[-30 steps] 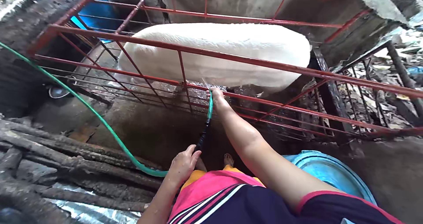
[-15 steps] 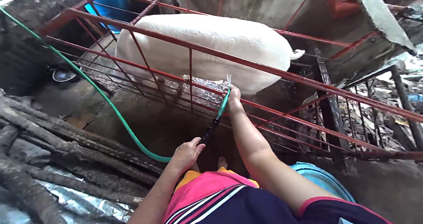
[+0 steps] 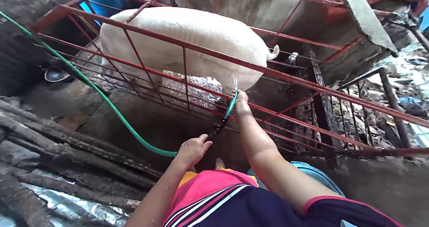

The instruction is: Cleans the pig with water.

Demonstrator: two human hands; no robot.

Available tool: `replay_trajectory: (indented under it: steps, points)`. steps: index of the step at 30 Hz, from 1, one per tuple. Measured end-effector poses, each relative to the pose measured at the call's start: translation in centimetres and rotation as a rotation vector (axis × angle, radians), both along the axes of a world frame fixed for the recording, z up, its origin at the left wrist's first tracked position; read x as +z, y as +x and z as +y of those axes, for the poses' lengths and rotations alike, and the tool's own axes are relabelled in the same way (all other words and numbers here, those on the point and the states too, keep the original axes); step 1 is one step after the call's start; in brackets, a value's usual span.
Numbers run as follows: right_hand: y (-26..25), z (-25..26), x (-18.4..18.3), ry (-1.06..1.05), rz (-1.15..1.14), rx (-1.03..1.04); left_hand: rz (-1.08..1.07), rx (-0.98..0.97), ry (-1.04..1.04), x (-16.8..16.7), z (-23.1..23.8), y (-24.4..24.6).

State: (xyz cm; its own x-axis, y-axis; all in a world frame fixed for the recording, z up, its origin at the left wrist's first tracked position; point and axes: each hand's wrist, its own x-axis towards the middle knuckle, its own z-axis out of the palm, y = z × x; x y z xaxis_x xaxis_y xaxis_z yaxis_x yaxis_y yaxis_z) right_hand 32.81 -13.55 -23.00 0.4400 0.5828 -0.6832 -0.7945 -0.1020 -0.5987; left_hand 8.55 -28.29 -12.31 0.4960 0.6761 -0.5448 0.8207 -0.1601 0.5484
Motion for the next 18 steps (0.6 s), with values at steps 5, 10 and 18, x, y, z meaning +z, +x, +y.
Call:
replay_trajectory:
  steps: [5, 10, 18]
  points:
    - [0.7, 0.6, 1.7, 0.135, -0.066, 0.130, -0.015, 0.017, 0.099, 0.1, -1.9, 0.9]
    - [2.4, -0.2, 0.2, 0.091, 0.004, 0.048, 0.048, -0.011, 0.123, 0.4, -1.7, 2.7]
    - [8.0, -2.7, -1.6, 0.107, 0.253, -0.032, 0.257, -0.194, 0.088, 4.1, -1.0, 9.3]
